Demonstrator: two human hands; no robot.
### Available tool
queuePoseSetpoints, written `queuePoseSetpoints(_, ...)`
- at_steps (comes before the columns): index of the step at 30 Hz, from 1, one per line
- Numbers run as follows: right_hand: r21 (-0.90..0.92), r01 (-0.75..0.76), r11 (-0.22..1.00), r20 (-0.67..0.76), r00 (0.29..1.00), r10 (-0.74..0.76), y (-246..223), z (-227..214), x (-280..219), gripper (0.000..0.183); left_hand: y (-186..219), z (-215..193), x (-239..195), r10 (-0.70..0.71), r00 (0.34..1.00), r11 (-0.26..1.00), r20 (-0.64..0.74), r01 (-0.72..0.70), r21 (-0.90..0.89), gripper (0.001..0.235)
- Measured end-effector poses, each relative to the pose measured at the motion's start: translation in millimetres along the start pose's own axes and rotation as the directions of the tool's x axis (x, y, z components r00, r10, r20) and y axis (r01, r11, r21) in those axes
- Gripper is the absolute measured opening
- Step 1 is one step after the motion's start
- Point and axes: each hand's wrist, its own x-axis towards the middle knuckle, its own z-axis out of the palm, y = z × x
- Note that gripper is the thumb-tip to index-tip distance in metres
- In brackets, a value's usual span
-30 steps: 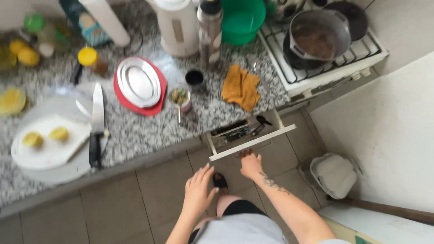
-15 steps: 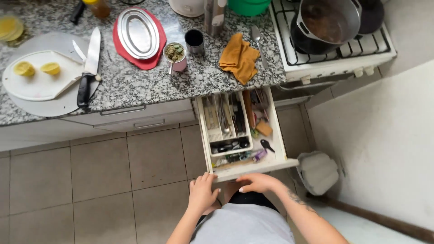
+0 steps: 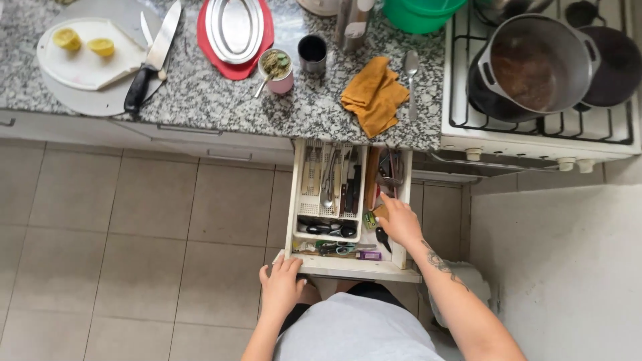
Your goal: The person squeezes lemons into a bowl, adds oil and other ingredients, and stirs the mixture. They then move to a table to handle a can and a green bowl, return to the kitchen to clean the counter, and wash a metal lid in the sink.
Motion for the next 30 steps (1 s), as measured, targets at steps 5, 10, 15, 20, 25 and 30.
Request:
queuePoseSetpoints(5,-0.220,0.179,0.959,-0.024,0.982,-0.188,-29.1,29.1,-8.0,0.064,3.5,-4.7,-22.0,0.008,0.999,1.000,-0.033,-0.008,0.007,0.049)
queuePoseSetpoints(10,-0.190,0.218,0.957,0.143,0.971,-0.193,-59.1,59.5,-20.5,0.057,0.0,-24.2,-26.7,0.004,1.000,0.996,-0.017,-0.005,-0.084,0.051)
queuePoseSetpoints(15,-0.026,0.209,0.978,0.250,0.948,-0.196,-56.8,110.7,-34.5,0.046,-13.4,-24.7,-36.5,0.065,0.998,0.990,-0.026,-0.068,-0.123,0.057)
queuePoseSetpoints(20,-0.040,0.187,0.982,0.146,0.973,-0.179,-61.4,118.8,-32.7,0.052,-18.5,-33.5,-37.4,0.091,0.995,0.991,0.033,-0.088,-0.099,0.060)
queuePoseSetpoints(25,-0.093,0.271,0.958,0.131,0.957,-0.258,-76.3,120.6,-64.7,0.052,-25.4,-37.0,-37.6,0.143,0.988,0.989,0.060,-0.140,-0.051,0.059)
queuePoseSetpoints(30,-0.468,0.301,0.831,-0.228,0.867,-0.443,-73.4,128.1,-76.0,0.072,-37.2,-30.8,-23.1,0.193,0.981,0.971,-0.012,-0.193,-0.141,0.049)
